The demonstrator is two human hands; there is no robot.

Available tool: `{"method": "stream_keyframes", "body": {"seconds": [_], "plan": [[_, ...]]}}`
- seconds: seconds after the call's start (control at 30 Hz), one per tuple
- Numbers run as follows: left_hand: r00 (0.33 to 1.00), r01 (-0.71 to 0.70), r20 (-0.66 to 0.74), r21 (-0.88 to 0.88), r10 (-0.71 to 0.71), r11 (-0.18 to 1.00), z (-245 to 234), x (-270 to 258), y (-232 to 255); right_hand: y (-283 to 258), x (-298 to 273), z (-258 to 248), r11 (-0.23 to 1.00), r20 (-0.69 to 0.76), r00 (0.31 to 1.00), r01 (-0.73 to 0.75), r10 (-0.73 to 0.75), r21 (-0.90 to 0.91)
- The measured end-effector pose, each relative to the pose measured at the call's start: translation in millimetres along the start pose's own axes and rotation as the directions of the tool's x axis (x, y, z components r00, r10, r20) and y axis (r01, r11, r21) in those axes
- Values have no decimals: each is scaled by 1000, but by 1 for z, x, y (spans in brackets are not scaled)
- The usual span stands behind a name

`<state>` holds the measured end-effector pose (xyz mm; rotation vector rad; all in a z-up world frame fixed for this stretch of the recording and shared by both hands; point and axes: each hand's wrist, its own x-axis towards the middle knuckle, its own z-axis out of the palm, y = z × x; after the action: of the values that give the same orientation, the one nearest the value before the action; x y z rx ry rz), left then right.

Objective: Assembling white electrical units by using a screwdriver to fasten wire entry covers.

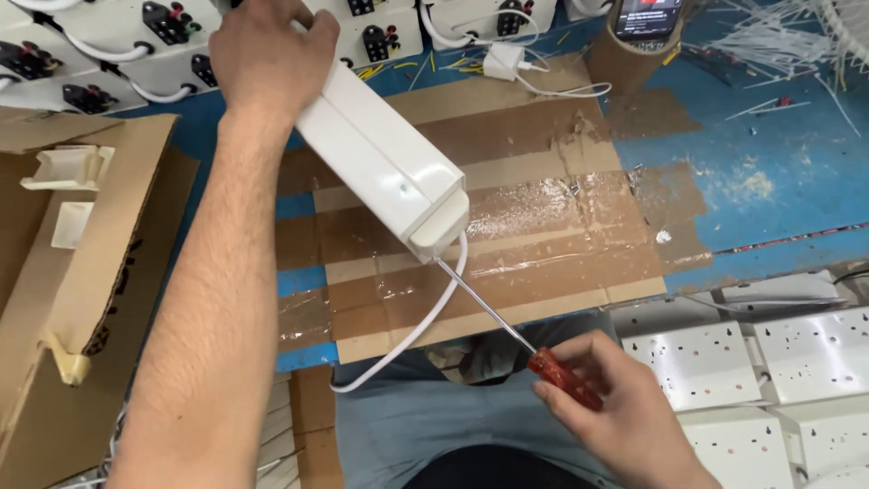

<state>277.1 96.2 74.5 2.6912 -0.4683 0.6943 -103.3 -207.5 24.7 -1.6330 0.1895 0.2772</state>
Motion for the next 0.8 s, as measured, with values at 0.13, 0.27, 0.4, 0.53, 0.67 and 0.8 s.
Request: {"method": "stream_keyframes", "body": {"seconds": [0.13,0.27,0.4,0.53,0.67,0.8], "plan": [[1000,29,-10,4,-29,1000,0,-3,3,16,5,1,933,-75,956,257,-283,-251],[996,-51,-69,35,54,998,8,-1,-8,26,21,-11,629,375,878,-476,298,614],[989,-103,-100,16,104,995,4,-4,-5,26,18,-15,680,435,869,-467,236,565],[1000,10,-20,55,-9,998,10,-2,-9,-11,5,9,944,-48,969,224,-242,-242],[998,5,-61,-8,-6,1000,5,1,-3,-2,17,3,956,-53,969,-229,242,182],[998,35,-49,-76,-39,996,2,-3,-2,-6,18,2,635,345,845,-535,410,557]]}}
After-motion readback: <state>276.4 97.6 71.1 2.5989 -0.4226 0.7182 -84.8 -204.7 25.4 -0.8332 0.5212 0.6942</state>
